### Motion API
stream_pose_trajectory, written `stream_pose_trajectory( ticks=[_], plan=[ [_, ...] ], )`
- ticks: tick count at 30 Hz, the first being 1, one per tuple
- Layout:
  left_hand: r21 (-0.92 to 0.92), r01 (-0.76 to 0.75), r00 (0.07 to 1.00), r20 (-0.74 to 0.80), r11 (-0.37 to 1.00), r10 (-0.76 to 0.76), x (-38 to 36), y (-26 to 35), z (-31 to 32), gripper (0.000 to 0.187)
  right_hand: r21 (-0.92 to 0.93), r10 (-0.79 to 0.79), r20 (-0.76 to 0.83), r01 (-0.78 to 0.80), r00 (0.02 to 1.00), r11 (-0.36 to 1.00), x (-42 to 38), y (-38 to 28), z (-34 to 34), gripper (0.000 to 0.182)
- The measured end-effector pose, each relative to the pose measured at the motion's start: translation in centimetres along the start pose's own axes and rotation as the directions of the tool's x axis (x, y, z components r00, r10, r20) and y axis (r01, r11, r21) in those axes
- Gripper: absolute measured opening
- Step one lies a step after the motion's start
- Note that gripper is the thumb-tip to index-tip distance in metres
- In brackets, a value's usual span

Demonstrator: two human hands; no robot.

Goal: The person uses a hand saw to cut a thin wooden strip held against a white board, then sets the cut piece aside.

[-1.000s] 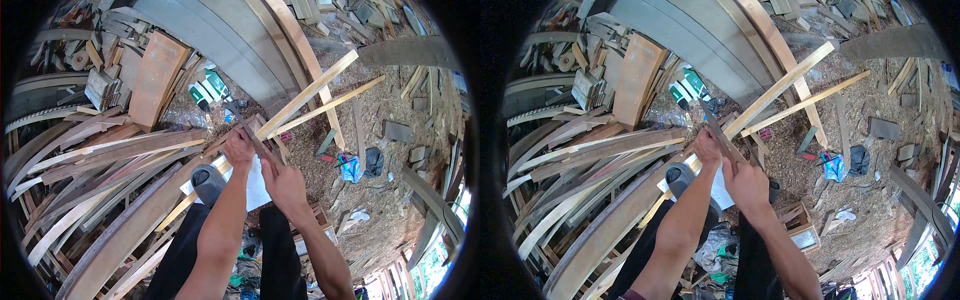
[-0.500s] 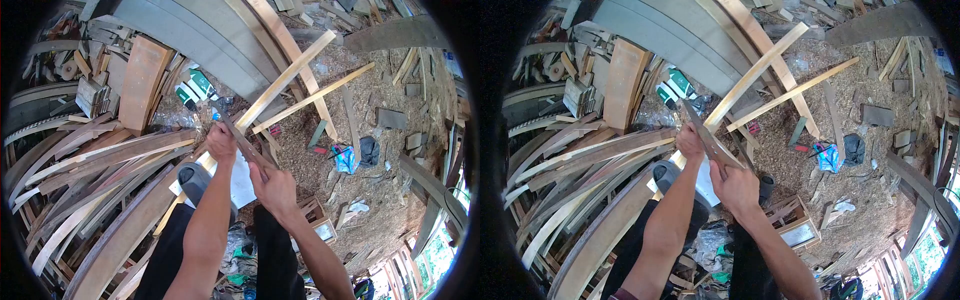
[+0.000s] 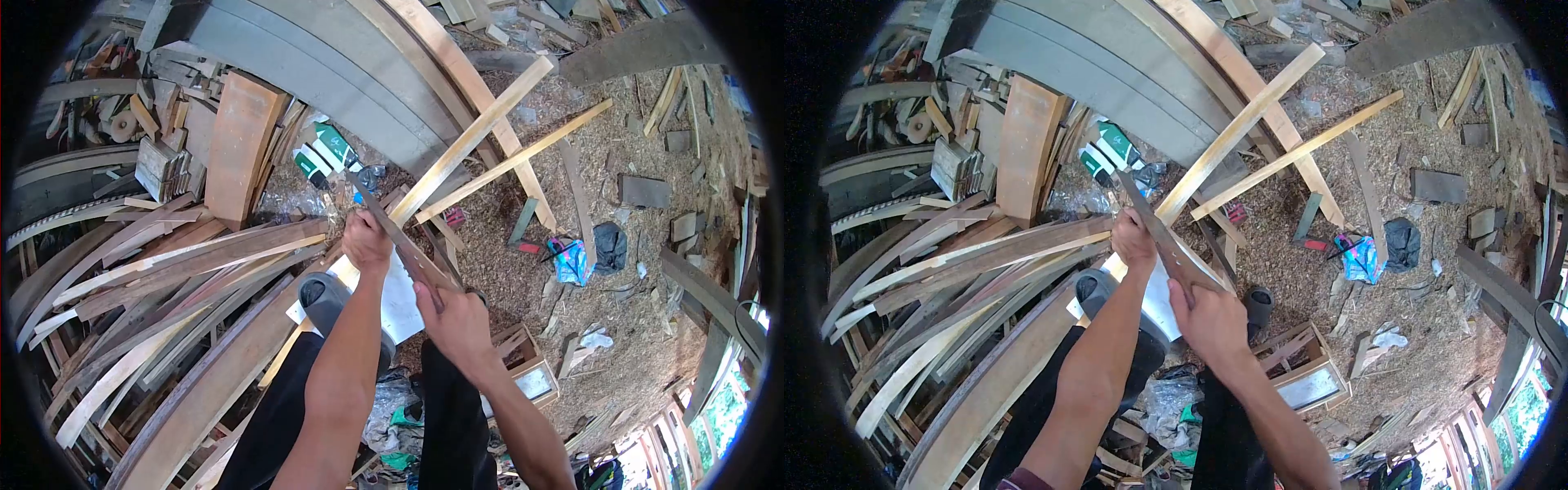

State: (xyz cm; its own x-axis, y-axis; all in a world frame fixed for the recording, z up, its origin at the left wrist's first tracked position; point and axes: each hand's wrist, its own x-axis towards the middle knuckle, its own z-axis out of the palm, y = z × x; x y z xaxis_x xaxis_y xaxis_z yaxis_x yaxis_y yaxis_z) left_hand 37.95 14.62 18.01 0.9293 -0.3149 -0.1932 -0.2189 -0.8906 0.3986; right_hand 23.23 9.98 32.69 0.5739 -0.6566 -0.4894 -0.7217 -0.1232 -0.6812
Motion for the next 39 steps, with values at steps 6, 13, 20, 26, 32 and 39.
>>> stream_pose_trajectory(
  ticks=[6, 13, 20, 26, 32, 39],
  plan=[
    [-0.074, -0.09, 0.995, -0.056, 0.993, 0.086, 0.5, -0.7, 0.8, 0.033, -0.058, 0.087, -0.081, -0.091, 0.993, 0.994, -3.1, -1.9, -2.2, 0.043],
    [-0.019, -0.003, 1.0, -0.001, 1.0, 0.003, 0.4, 0.0, 0.4, 0.034, -0.176, 0.24, -0.025, -0.241, 0.97, 0.954, -4.5, -4.1, -4.4, 0.038],
    [-0.012, -0.024, 0.997, -0.078, 1.0, 0.023, 1.2, -0.3, 0.8, 0.039, -0.172, 0.001, -0.123, -0.023, 0.992, 0.985, 1.5, -1.3, 1.1, 0.041],
    [-0.032, -0.047, 0.996, -0.073, 0.998, 0.045, 0.6, -0.1, 0.6, 0.042, -0.031, -0.095, -0.137, 0.092, 0.986, 0.995, -0.5, 5.1, 3.1, 0.035],
    [0.068, 0.021, 1.0, -0.004, 0.997, -0.02, 0.7, -0.3, 0.7, 0.046, 0.114, -0.245, -0.105, 0.256, 0.964, 0.96, -0.1, 9.5, 3.9, 0.027],
    [0.038, 0.022, 1.0, 0.001, 0.999, -0.022, 0.6, 0.3, 0.0, 0.05, -0.086, 0.041, -0.004, -0.041, 0.999, 0.995, -0.3, -1.8, -0.7, 0.044]
  ],
)
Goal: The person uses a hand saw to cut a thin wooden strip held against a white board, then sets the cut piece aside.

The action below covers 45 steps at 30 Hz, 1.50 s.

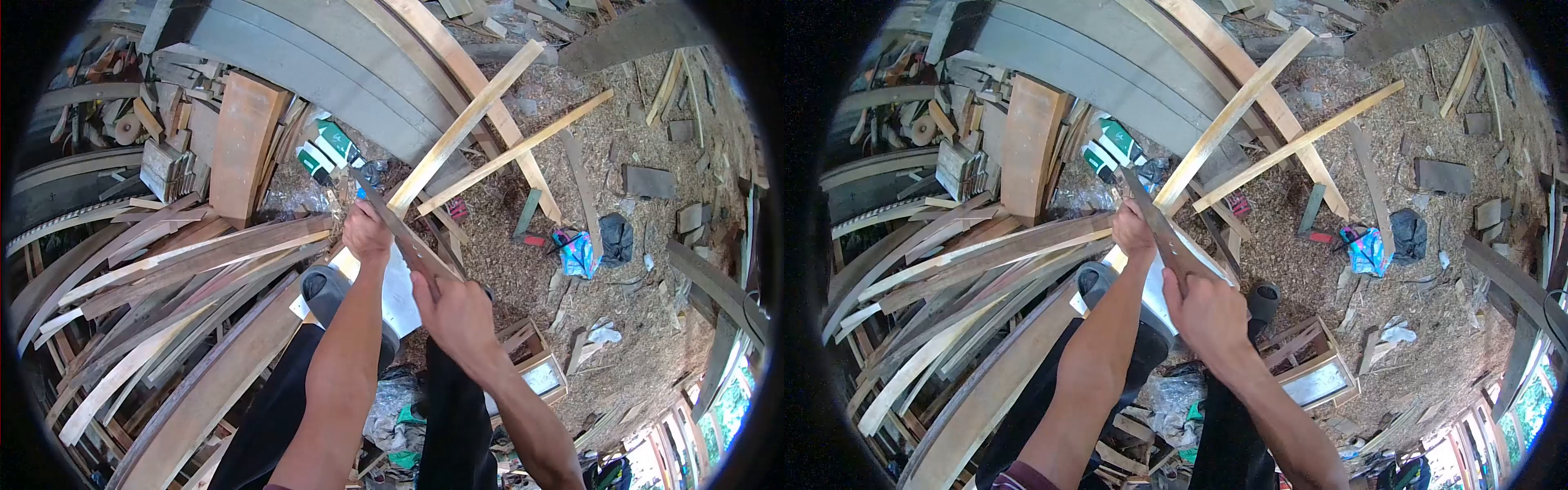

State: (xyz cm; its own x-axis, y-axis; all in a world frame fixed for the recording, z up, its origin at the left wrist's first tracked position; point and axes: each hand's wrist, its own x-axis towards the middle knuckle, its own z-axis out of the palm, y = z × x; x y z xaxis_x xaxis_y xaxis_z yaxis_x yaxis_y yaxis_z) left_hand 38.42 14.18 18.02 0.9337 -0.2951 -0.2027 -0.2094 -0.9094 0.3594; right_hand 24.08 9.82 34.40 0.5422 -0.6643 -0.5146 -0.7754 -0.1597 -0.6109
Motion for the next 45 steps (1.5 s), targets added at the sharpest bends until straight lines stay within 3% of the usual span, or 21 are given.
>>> stream_pose_trajectory(
  ticks=[4, 12, 15, 18, 21, 23, 25, 28, 33, 37, 39, 43, 45],
  plan=[
    [-0.034, -0.059, 0.998, -0.001, 0.998, 0.059, -0.2, -0.2, 0.1, 0.044, -0.046, 0.07, 0.029, -0.069, 0.997, 0.997, -0.6, -2.0, -1.7, 0.046],
    [-0.056, 0.013, 0.999, 0.05, 0.998, -0.01, 0.1, -0.1, 0.3, 0.034, -0.136, 0.154, 0.027, -0.149, 0.988, 0.979, -1.7, -3.0, -3.3, 0.042],
    [-0.062, 0.062, 0.996, 0.065, 0.996, -0.058, 0.3, -0.4, 0.6, 0.034, -0.138, 0.172, 0.016, -0.169, 0.985, 0.976, -0.2, -2.5, -1.6, 0.031],
    [-0.039, 0.049, 0.991, 0.129, 0.998, -0.043, -0.3, -0.6, -0.1, 0.037, -0.108, -0.006, -0.064, -0.001, 0.998, 0.994, -0.8, -1.3, -0.4, 0.036],
    [-0.034, 0.007, 0.998, 0.06, 0.999, -0.004, 0.3, -0.5, 0.5, 0.038, -0.031, -0.007, -0.062, 0.005, 0.998, 0.999, -0.8, 1.0, -0.4, 0.04],
    [-0.066, 0.014, 0.995, 0.1, 0.998, -0.007, 0.4, -0.4, 0.3, 0.039, -0.02, -0.005, -0.021, 0.005, 1.0, 1.0, -1.2, 4.4, 0.2, 0.036],
    [-0.009, 0.03, 0.998, 0.054, 1.0, -0.029, 0.3, -0.5, 0.8, 0.038, 0.12, -0.151, -0.056, 0.156, 0.987, 0.98, -1.5, 7.8, 1.8, 0.033],
    [0.004, -0.009, 1.0, 0.0, 1.0, 0.009, 0.4, -0.9, 0.9, 0.039, 0.189, -0.217, -0.058, 0.225, 0.974, 0.956, -1.5, 12.0, 4.5, 0.027],
    [0.048, 0.004, 1.0, -0.019, 0.999, -0.003, 0.2, -0.5, 0.6, 0.042, 0.168, -0.292, -0.057, 0.297, 0.955, 0.94, -0.3, 13.6, 3.9, 0.026],
    [0.038, 0.018, 1.0, -0.009, 0.999, -0.018, 0.1, 0.1, 0.5, 0.045, 0.172, 0.004, 0.118, -0.025, 0.993, 0.985, -0.5, 5.7, -2.0, 0.036],
    [0.006, 0.007, 1.0, -0.009, 1.0, -0.007, -0.3, 0.2, 0.1, 0.045, 0.142, 0.027, 0.105, -0.042, 0.994, 0.989, -0.2, 1.8, -3.1, 0.051],
    [-0.04, -0.021, 0.989, -0.144, 0.999, 0.015, -0.6, -0.1, 0.4, 0.045, 0.107, -0.013, 0.007, 0.012, 1.0, 0.994, 1.0, -0.3, -3.8, 0.056],
    [-0.107, -0.058, 0.991, -0.129, 0.993, 0.044, -1.3, -0.8, -0.1, 0.035, 0.118, 0.128, 0.109, -0.141, 0.986, 0.983, 1.1, 1.6, -5.3, 0.053]
  ],
)
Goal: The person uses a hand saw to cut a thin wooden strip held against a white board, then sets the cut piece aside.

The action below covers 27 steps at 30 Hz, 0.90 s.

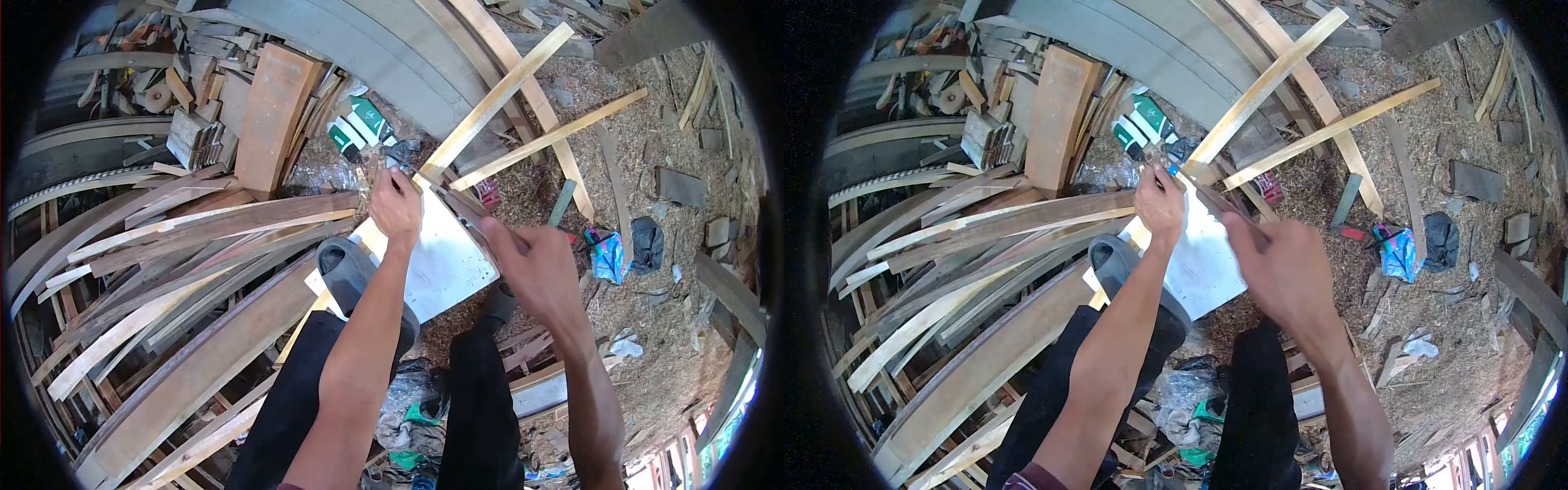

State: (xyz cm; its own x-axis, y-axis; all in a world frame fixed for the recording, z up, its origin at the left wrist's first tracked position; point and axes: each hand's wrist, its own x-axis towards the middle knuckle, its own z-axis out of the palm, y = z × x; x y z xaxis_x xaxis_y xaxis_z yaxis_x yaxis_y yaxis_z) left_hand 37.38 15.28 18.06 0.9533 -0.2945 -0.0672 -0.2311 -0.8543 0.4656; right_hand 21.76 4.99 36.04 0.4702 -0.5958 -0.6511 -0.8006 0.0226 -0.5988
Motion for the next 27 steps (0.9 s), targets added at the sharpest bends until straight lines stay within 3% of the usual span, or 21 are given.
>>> stream_pose_trajectory(
  ticks=[2, 3, 4, 6, 8, 10, 12, 14, 17, 22, 24, 26, 27],
  plan=[
    [-0.095, -0.291, 0.957, -0.017, 0.952, 0.29, -1.2, -0.5, -0.5, 0.024, -0.008, -0.016, -0.035, 0.015, 0.999, 1.0, -0.2, 4.2, 0.7, 0.052],
    [-0.145, -0.257, 0.957, 0.1, 0.955, 0.273, -1.6, -0.8, -1.1, 0.018, 0.045, -0.051, -0.071, 0.054, 0.996, 0.998, -0.7, 6.5, 1.4, 0.054],
    [-0.15, -0.256, 0.958, 0.095, 0.955, 0.271, -2.2, -0.9, -1.1, 0.018, 0.101, -0.085, -0.111, 0.097, 0.99, 0.99, -1.1, 8.0, 1.9, 0.059],
    [-0.021, -0.533, 0.843, -0.096, 0.846, 0.529, -2.4, -1.0, -1.1, 0.018, 0.11, -0.132, -0.143, 0.149, 0.981, 0.983, -1.6, 9.5, 2.8, 0.057],
    [-0.057, -0.494, 0.868, -0.097, 0.868, 0.488, -1.8, -0.4, -0.5, 0.02, 0.114, -0.176, -0.164, 0.196, 0.971, 0.974, -1.5, 9.9, 3.0, 0.056],
    [-0.111, -0.2, 0.978, 0.04, 0.973, 0.206, -0.4, 0.9, -0.1, 0.024, 0.126, -0.207, -0.188, 0.232, 0.96, 0.964, -0.9, 9.9, 3.0, 0.053],
    [-0.134, -0.131, 0.991, -0.031, 0.982, 0.128, 0.7, 2.8, 0.4, 0.031, 0.124, -0.209, -0.173, 0.232, 0.962, 0.965, 0.5, 10.7, 2.8, 0.05],
    [-0.01, 0.13, 0.98, 0.153, 0.991, -0.127, 1.6, 3.9, 0.6, 0.038, 0.124, -0.203, -0.155, 0.223, 0.967, 0.967, 1.2, 10.8, 2.6, 0.049],
    [0.071, 0.153, 0.976, 0.147, 0.986, -0.162, 1.8, 3.4, 1.0, 0.047, 0.14, -0.142, -0.088, 0.153, 0.986, 0.978, 1.5, 10.0, 2.2, 0.05],
    [0.082, 0.181, 0.967, 0.164, 0.98, -0.192, 2.4, 3.9, 1.1, 0.05, 0.13, -0.41, -0.198, 0.438, 0.89, 0.889, 1.6, 11.6, 4.1, 0.047],
    [0.089, 0.206, 0.965, 0.148, 0.975, -0.217, 2.5, 3.8, 1.3, 0.05, 0.155, -0.402, -0.184, 0.431, 0.897, 0.889, 2.2, 14.2, 5.3, 0.048],
    [0.082, 0.217, 0.965, 0.134, 0.973, -0.227, 2.5, 4.1, 1.0, 0.051, 0.195, -0.268, -0.029, 0.268, 0.963, 0.943, 3.3, 15.8, 6.2, 0.048],
    [0.083, 0.225, 0.962, 0.137, 0.971, -0.234, 2.4, 4.1, 1.0, 0.052, 0.208, -0.262, -0.033, 0.263, 0.965, 0.942, 2.8, 14.2, 5.8, 0.048]
  ],
)
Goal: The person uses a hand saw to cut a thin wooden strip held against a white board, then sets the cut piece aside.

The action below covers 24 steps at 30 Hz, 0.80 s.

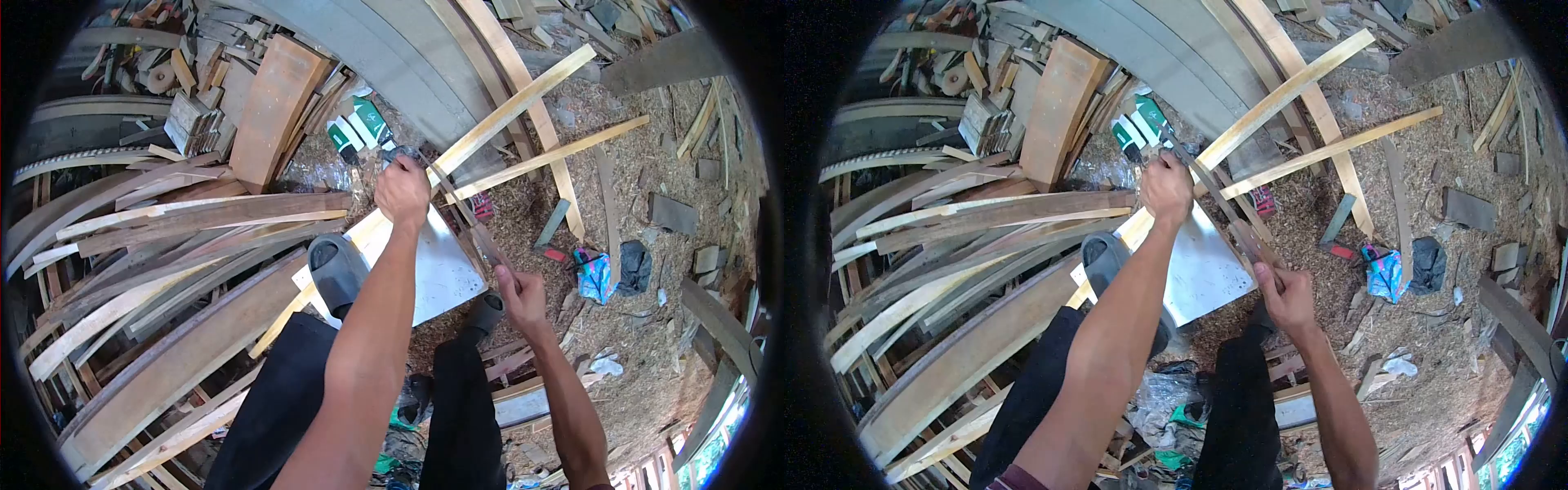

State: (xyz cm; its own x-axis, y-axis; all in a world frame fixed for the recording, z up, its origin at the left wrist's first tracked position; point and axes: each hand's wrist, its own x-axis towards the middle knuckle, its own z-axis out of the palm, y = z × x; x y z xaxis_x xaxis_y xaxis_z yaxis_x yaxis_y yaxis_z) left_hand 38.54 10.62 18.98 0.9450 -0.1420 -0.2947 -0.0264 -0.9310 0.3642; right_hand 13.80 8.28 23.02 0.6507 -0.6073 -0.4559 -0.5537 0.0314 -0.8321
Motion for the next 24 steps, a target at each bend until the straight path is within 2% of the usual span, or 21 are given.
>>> stream_pose_trajectory(
  ticks=[2, 4, 5, 7, 8, 10, 11, 12, 14, 16, 17, 18, 19, 23, 24],
  plan=[
    [0.017, -0.025, 1.0, 0.004, 1.0, 0.025, 0.0, 0.4, -0.2, 0.053, -0.083, 0.152, 0.024, -0.149, 0.988, 0.985, -0.4, -7.4, -2.0, 0.047],
    [0.012, -0.053, 0.999, -0.009, 0.999, 0.053, -0.2, 0.0, 0.3, 0.052, -0.084, 0.172, -0.02, -0.173, 0.985, 0.981, 0.9, -14.3, -3.0, 0.059],
    [0.006, -0.054, 0.999, -0.005, 0.999, 0.054, -0.3, -0.1, 0.7, 0.052, -0.09, 0.172, -0.024, -0.173, 0.985, 0.981, 1.8, -16.8, -3.3, 0.059],
    [0.039, -0.121, 0.985, -0.116, 0.992, 0.125, -0.2, -0.2, 0.7, 0.046, -0.296, 0.203, 0.008, -0.192, 0.979, 0.936, 3.5, -20.2, -3.5, 0.052],
    [0.033, -0.143, 0.979, -0.14, 0.989, 0.146, -0.2, -0.2, 0.7, 0.045, -0.295, 0.202, 0.004, -0.192, 0.979, 0.936, 3.7, -20.3, -3.6, 0.052],
    [0.018, -0.134, 0.985, -0.104, 0.991, 0.135, 0.0, -0.1, 0.6, 0.045, -0.239, 0.18, 0.022, -0.169, 0.983, 0.956, 3.5, -19.2, -4.1, 0.054],
    [0.005, -0.119, 0.99, -0.075, 0.993, 0.119, 0.1, -0.1, 0.6, 0.045, -0.194, 0.248, 0.018, -0.24, 0.968, 0.951, 3.2, -17.4, -4.4, 0.055],
    [0.0, -0.112, 0.991, -0.076, 0.994, 0.111, 0.2, -0.1, 0.5, 0.045, -0.147, 0.313, 0.02, -0.307, 0.949, 0.94, 2.7, -14.6, -4.6, 0.057],
    [0.017, -0.072, 0.997, -0.009, 0.997, 0.072, 0.3, -0.2, 0.6, 0.049, -0.119, 0.293, 0.011, -0.289, 0.956, 0.95, 1.4, -7.9, -4.5, 0.047],
    [0.026, -0.084, 0.996, -0.012, 0.996, 0.084, 0.6, -0.4, 0.9, 0.047, -0.048, 0.076, 0.0, -0.076, 0.997, 0.996, 0.2, -1.1, -2.1, 0.042],
    [0.045, -0.101, 0.995, -0.006, 0.994, 0.101, 0.5, -0.7, 1.0, 0.046, -0.047, 0.078, 0.001, -0.078, 0.997, 0.996, 0.5, 0.9, -0.8, 0.042],
    [0.047, -0.103, 0.995, -0.009, 0.994, 0.103, 0.4, -0.8, 1.0, 0.046, -0.216, -0.148, 0.011, 0.147, 0.989, 0.965, 0.9, 2.5, 0.4, 0.041],
    [0.022, -0.12, 0.992, -0.028, 0.993, 0.12, 0.3, -0.9, 0.9, 0.047, -0.369, -0.363, 0.059, 0.359, 0.93, 0.857, 1.4, 3.3, 1.2, 0.04],
    [0.058, -0.131, 0.99, -0.041, 0.99, 0.133, 0.6, -1.4, 1.6, 0.048, -0.247, -0.326, -0.019, 0.312, 0.945, 0.917, 1.5, 4.4, 1.6, 0.042],
    [0.088, -0.08, 0.996, -0.031, 0.993, 0.083, 0.4, -0.6, 0.8, 0.046, -0.132, -0.266, -0.071, 0.255, 0.961, 0.958, 1.3, 2.4, 1.1, 0.043]
  ],
)
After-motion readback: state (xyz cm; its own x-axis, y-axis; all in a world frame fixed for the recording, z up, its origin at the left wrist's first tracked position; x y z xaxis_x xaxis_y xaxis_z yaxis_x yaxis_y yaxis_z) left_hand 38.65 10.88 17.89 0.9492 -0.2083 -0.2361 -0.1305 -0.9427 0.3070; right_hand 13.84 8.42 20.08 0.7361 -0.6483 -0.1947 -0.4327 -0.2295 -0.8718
